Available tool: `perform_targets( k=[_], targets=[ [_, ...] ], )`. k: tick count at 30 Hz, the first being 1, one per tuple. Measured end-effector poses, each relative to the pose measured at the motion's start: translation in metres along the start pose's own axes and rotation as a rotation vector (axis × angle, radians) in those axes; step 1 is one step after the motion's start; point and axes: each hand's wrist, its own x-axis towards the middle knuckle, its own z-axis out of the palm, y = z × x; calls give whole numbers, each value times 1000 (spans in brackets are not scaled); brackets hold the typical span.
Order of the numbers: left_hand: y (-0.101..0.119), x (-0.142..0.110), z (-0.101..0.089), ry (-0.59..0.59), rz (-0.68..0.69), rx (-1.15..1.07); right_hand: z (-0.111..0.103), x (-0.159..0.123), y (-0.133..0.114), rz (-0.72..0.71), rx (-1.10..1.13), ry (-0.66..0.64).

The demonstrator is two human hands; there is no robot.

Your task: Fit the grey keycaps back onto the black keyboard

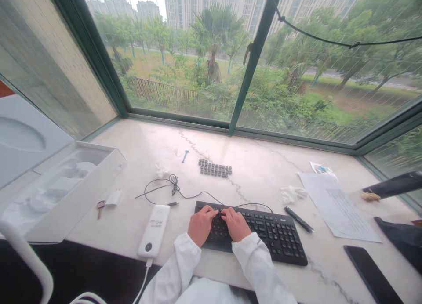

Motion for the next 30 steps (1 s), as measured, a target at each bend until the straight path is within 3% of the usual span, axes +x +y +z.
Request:
perform_targets(
  k=[13,23,30],
  targets=[
    [0,0,0,11,19,-7,-17,6,-10,-40,-134,-16],
    [5,3,1,-5,6,-13,2,-4,-6,53,64,77],
    [7,11,-3,-43,-5,-27,3,-5,-3,129,270,50]
  ],
)
